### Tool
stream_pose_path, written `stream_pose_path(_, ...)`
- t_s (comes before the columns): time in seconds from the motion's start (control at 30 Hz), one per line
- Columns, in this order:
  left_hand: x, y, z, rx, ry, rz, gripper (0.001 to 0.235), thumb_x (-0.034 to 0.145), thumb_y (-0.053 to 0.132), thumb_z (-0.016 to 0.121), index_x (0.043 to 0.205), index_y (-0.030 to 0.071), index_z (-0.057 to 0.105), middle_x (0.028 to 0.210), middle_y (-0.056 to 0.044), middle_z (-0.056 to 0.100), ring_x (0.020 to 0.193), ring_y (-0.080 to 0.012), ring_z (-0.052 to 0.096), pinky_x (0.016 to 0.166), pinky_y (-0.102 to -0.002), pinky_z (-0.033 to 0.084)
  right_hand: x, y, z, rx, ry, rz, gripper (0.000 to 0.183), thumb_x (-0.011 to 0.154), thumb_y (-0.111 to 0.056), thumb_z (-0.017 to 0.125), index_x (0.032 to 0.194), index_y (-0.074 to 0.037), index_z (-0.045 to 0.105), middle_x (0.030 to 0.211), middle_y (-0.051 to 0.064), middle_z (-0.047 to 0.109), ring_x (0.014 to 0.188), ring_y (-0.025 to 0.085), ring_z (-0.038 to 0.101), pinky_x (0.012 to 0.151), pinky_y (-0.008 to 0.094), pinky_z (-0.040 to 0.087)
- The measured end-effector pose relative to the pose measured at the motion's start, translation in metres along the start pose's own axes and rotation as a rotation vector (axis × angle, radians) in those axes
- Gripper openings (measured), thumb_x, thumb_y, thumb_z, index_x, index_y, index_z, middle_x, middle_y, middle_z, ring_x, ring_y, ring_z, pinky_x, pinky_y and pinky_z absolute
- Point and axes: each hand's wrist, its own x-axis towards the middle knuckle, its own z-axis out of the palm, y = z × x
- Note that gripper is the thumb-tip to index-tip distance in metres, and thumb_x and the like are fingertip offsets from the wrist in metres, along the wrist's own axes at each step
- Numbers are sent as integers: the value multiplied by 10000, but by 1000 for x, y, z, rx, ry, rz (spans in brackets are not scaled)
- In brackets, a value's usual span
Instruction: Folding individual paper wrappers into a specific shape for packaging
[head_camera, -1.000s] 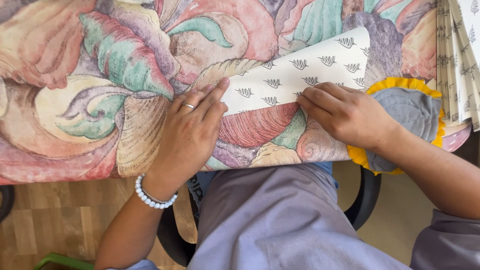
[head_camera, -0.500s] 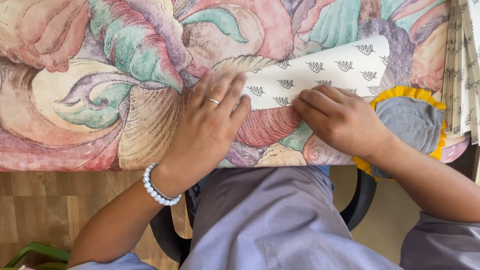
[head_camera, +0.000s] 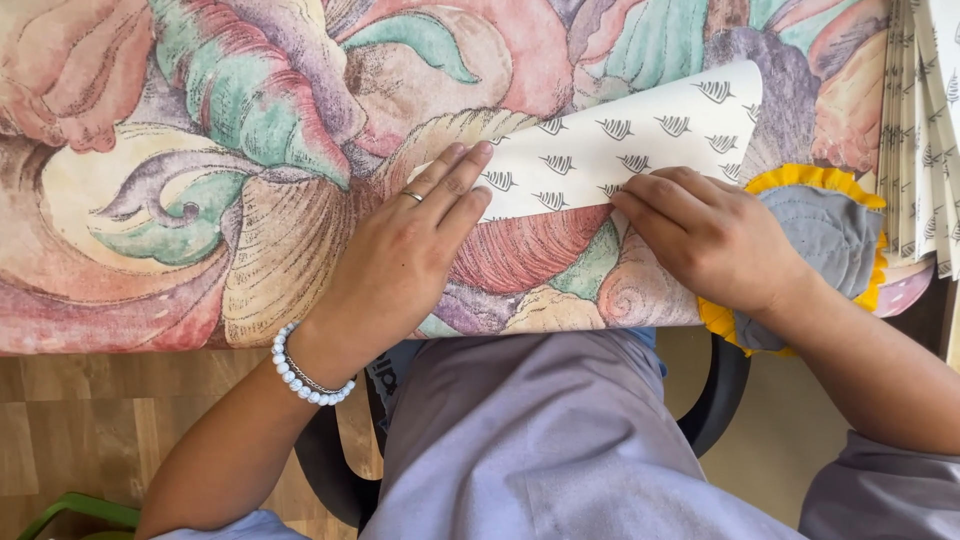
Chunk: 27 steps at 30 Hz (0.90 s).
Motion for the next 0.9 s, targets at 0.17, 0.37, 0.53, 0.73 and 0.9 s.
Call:
stream_pose_path(0.17,2,1,0,73,0,0,344,1013,-56,471,1345,-29,558,1592,-233,391,1436,-405,463,1146,-463,470,3,0,-1,85,37,35,152,1038,52,646,1165,47,730,1146,129,669,926,280,670,807,371,601)
stream_pose_path(0.37,6,5,3,195,-11,0,349,965,-27,457,1303,11,536,1567,-236,437,1363,-372,498,1120,-446,437,4,-1,-1,92,15,75,148,1039,16,642,1151,0,738,1146,85,678,927,257,662,780,350,586)
stream_pose_path(0.53,7,2,14,321,-2,-3,344,962,50,464,1299,52,533,1545,-199,477,1262,-325,537,980,-440,458,49,-2,8,-4,-78,65,355,997,-146,669,1349,-112,696,966,0,626,815,207,650,644,318,546)
stream_pose_path(0.73,8,3,14,340,9,-16,335,973,102,473,1298,73,552,1551,-194,480,1275,-313,543,972,-448,453,89,-13,25,-130,-5,54,237,1008,-186,615,1234,-160,684,765,-50,535,623,148,572,520,289,479)
stream_pose_path(0.9,7,1,11,286,47,-10,293,988,75,463,1263,72,561,1522,-185,505,1253,-313,552,966,-445,464,82,-2,34,-37,15,80,271,1021,-171,654,1281,-138,724,775,-24,546,643,181,588,492,326,458)
